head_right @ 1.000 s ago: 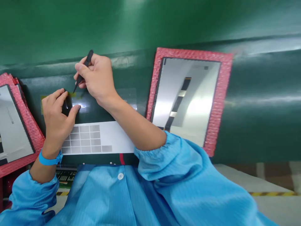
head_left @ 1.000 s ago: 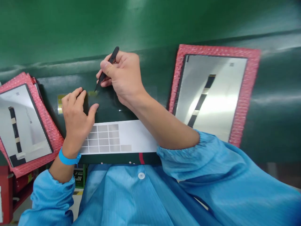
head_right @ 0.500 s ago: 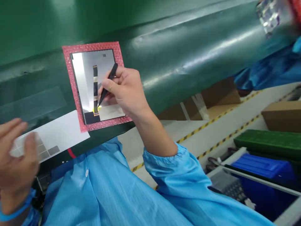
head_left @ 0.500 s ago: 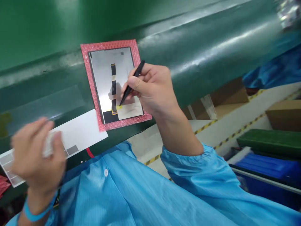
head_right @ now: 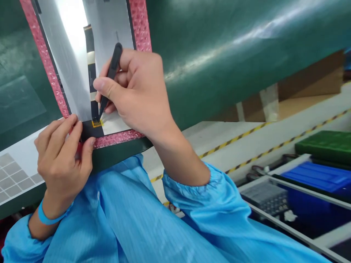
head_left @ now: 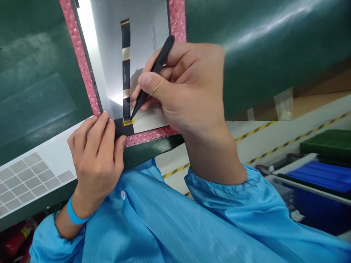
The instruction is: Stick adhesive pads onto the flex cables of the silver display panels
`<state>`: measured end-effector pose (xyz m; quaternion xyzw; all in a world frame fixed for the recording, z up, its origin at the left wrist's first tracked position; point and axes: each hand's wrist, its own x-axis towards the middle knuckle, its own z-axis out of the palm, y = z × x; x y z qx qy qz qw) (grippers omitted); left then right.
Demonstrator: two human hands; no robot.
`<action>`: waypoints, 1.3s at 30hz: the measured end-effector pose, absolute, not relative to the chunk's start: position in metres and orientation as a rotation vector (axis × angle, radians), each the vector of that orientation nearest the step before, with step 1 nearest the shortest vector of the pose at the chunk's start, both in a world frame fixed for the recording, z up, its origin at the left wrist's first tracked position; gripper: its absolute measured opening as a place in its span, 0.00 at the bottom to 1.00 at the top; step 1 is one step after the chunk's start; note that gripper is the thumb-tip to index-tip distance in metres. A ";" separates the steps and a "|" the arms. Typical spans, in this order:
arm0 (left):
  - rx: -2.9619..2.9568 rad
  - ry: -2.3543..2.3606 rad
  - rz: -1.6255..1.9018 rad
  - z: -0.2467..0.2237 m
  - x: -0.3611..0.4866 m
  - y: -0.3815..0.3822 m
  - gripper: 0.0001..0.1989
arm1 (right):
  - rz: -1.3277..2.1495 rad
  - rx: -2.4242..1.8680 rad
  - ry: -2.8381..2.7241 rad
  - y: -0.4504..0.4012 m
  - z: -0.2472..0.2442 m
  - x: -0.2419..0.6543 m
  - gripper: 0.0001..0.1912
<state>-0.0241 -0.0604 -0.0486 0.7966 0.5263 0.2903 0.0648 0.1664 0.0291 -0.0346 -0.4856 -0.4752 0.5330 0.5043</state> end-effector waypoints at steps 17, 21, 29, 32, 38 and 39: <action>2.363 1.571 0.780 -0.042 -0.022 -0.061 0.21 | 1.181 -1.258 -1.169 0.025 -0.027 0.161 0.12; 2.349 1.577 0.760 -0.042 -0.022 -0.061 0.21 | 1.192 -1.266 -1.156 0.025 -0.027 0.160 0.11; 2.347 1.587 0.753 -0.041 -0.022 -0.062 0.22 | 1.188 -1.312 -1.207 0.023 -0.024 0.162 0.10; 2.353 1.590 0.710 -0.040 -0.023 -0.063 0.22 | 1.188 -1.345 -1.245 0.022 -0.021 0.163 0.08; 2.411 1.619 0.537 -0.036 -0.022 -0.063 0.24 | 1.191 -1.371 -1.242 0.022 -0.019 0.163 0.12; 2.411 1.636 0.498 -0.036 -0.021 -0.063 0.23 | 1.178 -1.367 -1.252 0.021 -0.019 0.164 0.13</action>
